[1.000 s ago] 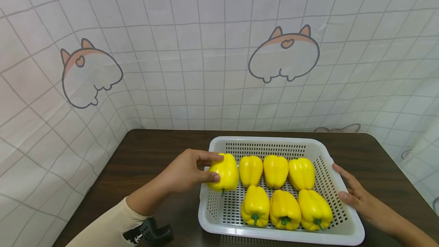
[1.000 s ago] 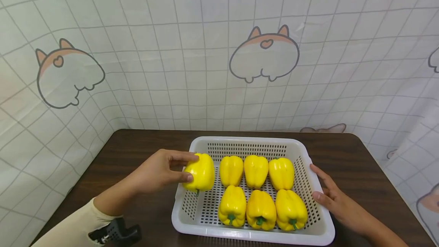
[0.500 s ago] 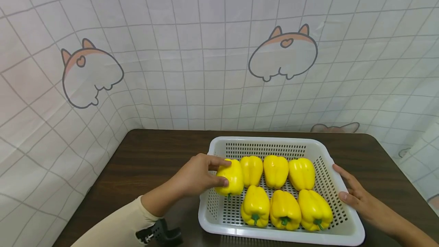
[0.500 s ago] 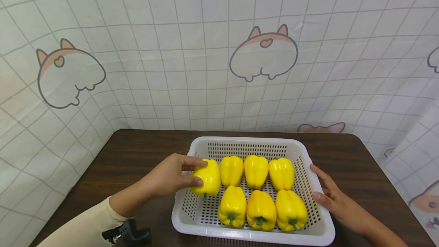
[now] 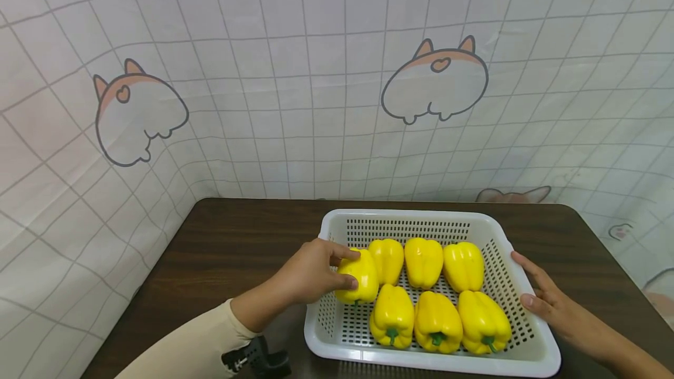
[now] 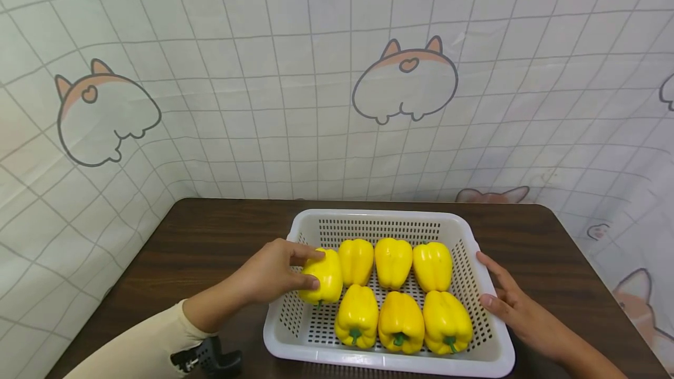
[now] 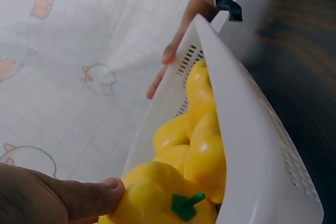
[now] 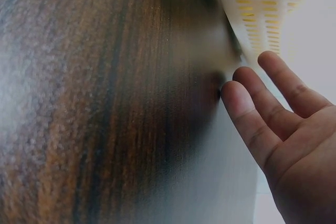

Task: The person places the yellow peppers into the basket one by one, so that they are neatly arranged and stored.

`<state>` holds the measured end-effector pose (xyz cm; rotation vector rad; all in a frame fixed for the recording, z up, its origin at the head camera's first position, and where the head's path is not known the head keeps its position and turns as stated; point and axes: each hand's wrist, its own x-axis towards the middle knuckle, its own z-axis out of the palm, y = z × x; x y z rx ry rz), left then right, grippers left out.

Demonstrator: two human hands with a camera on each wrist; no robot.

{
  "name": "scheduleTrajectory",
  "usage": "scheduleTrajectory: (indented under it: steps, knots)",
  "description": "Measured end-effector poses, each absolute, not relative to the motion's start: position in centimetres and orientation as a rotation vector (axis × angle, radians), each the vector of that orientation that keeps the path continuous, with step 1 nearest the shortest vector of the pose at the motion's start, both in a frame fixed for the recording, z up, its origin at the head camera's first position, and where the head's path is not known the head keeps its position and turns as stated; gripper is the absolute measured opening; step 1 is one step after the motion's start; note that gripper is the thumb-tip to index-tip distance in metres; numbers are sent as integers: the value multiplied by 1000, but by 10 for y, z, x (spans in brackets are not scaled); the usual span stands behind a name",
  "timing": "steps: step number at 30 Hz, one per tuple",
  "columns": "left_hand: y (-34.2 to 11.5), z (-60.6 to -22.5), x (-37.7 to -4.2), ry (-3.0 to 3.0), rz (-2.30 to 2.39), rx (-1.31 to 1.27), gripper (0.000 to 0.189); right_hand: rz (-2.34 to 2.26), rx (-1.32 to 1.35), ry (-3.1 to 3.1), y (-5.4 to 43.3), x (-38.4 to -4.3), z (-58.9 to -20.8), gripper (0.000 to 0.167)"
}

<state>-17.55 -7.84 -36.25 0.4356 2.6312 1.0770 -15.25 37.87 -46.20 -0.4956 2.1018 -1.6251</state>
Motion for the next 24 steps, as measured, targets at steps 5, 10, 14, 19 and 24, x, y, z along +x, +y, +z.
scheduleTrajectory:
  steps: [5, 10, 14, 19, 24]
  knots:
    - [-73, -365, -175, 2669, 1040, 430, 48, -1633, -489, 2085, 379, -153, -462, 70]
    - [-66, -367, -173, 2702, 982, 432, 49, -1639, -483, 2079, 379, -153, -462, 70]
    - [-63, -367, -172, 2712, 935, 420, 49, -1650, -495, 2072, 378, -152, -461, 71]
    - [-60, -366, -170, 2714, 908, 408, 50, -1662, -501, 2061, 377, -152, -461, 71]
    - [-58, -366, -171, 2726, 865, 418, 49, -1654, -496, 2073, 377, -151, -460, 70]
